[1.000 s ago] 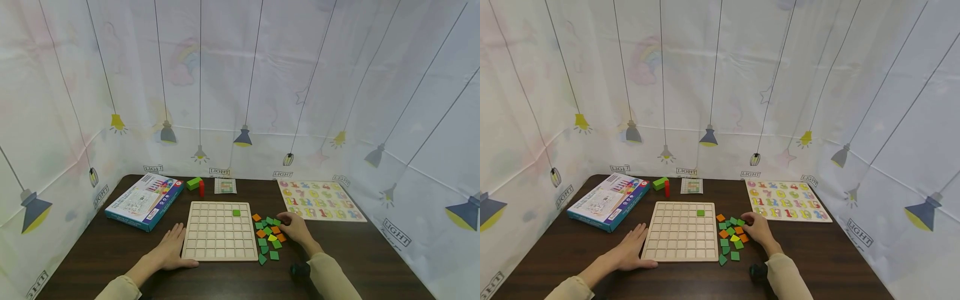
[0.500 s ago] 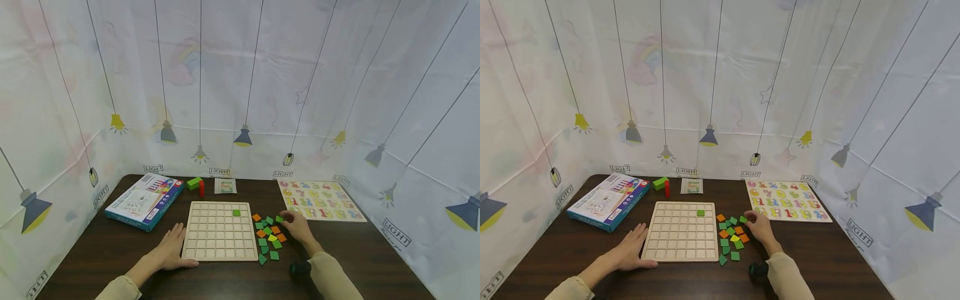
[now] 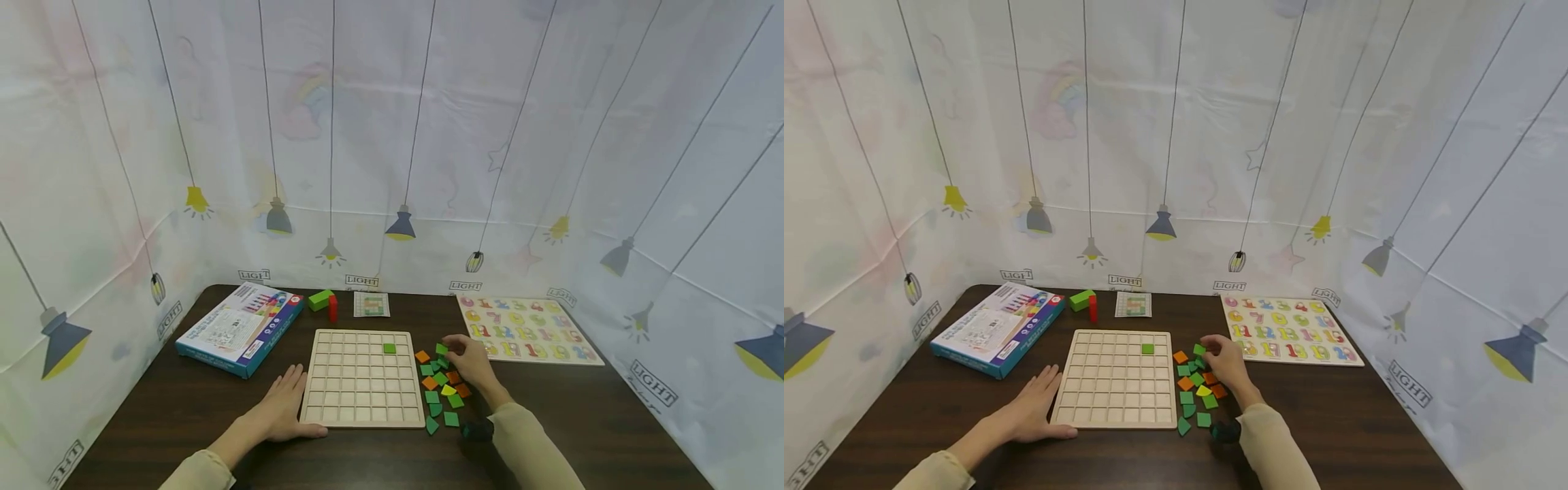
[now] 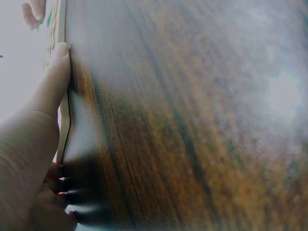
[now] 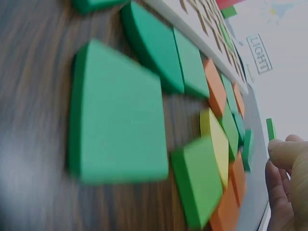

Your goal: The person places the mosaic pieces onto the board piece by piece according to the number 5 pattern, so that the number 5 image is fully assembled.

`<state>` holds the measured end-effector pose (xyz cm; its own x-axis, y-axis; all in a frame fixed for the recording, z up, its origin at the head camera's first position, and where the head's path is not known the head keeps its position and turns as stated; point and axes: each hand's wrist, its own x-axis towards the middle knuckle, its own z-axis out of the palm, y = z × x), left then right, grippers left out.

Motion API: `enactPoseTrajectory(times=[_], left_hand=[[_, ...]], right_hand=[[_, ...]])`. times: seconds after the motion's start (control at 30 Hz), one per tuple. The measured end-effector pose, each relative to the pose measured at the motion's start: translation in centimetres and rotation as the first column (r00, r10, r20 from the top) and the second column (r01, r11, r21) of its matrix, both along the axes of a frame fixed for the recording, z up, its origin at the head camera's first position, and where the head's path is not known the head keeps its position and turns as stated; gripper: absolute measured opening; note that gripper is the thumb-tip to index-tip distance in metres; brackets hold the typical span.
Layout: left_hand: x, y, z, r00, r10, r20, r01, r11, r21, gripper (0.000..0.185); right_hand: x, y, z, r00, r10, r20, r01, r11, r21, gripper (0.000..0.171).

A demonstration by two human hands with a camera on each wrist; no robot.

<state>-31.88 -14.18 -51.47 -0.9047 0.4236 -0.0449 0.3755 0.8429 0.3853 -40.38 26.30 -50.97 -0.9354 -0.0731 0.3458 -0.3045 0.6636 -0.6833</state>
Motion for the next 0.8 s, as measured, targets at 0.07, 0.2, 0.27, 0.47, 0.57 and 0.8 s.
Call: enactPoseTrajectory(times=[0.07, 0.2, 0.27, 0.47, 0.57, 0.8], left_hand=[[0.0, 0.0, 0.0, 1.000, -0.001, -0.002, 0.001, 1.000, -0.002, 0.123], [0.0, 0.0, 0.1, 1.000, -0.001, -0.004, 0.001, 1.000, -0.003, 0.123], [0.0, -0.1, 0.2, 1.000, 0.001, -0.004, -0.001, 1.000, -0.004, 0.123], [0.1, -0.2, 0.2, 1.000, 0.008, -0.005, -0.008, 1.000, -0.004, 0.122], [0.1, -0.2, 0.1, 1.000, 0.006, -0.005, -0.006, 1.000, 0.000, 0.122], [0.0, 0.0, 0.0, 1.000, 0.001, -0.009, -0.001, 1.000, 0.006, 0.124]], right_hand=[[-0.2, -0.7, 0.0, 1.000, 0.012, 0.000, -0.012, 1.000, -0.014, 0.026], [-0.6, -2.2, 0.0, 1.000, 0.030, 0.011, -0.030, 0.999, -0.023, 0.026], [-0.8, -3.0, 0.0, 0.999, 0.039, 0.017, -0.039, 0.999, -0.028, 0.026], [-1.3, -5.6, 0.3, 0.997, 0.080, -0.007, -0.080, 0.996, -0.046, 0.026], [-1.4, -6.7, 0.3, 0.996, 0.093, 0.000, -0.093, 0.994, -0.052, 0.026], [-1.2, -8.6, 0.5, 0.991, 0.130, 0.031, -0.127, 0.988, -0.088, 0.026]])
